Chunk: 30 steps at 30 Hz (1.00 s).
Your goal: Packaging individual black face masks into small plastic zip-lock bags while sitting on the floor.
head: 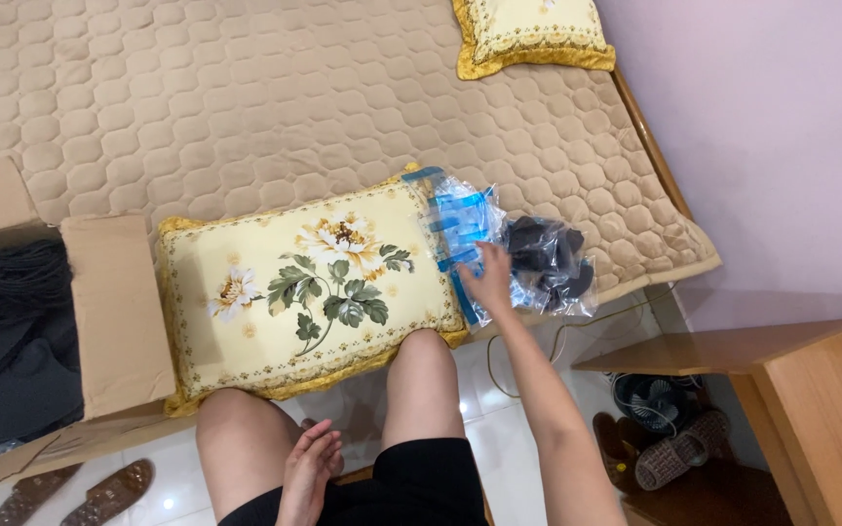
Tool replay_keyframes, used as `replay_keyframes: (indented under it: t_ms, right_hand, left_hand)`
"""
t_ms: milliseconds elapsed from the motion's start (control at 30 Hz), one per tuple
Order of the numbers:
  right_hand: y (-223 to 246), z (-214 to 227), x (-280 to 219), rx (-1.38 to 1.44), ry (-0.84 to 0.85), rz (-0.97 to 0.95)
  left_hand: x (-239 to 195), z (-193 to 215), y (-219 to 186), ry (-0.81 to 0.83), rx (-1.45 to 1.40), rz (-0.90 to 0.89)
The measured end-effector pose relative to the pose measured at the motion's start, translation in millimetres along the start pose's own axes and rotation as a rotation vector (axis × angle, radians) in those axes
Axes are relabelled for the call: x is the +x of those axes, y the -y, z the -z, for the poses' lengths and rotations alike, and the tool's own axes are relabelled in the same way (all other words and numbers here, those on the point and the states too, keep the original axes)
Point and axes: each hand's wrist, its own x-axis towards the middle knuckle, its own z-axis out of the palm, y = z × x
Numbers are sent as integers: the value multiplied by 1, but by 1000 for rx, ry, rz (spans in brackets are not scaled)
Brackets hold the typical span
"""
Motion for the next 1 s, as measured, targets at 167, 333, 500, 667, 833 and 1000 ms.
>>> replay_keyframes:
  t_ms: [167, 333, 500, 667, 833, 1000]
  right_hand:
    - [36, -9, -40, 65, 34, -33]
    - [52, -9, -52, 136, 71, -30]
    - [49, -7, -49, 240, 155, 45]
    - [36, -7, -40, 341, 296, 227]
    - [21, -12, -33, 437, 419, 376]
    - [40, 9, -49, 520, 307, 490]
  left_hand:
    - [-19, -6, -24, 18, 92, -179]
    - [-39, -12, -48, 19, 154, -367]
    - [-56, -19, -84, -50, 195, -619]
    - [-76, 15, -140, -250, 177, -808]
    - [-88, 81, -220, -433, 202, -989]
    - [-81, 162, -309, -561, 379, -1200]
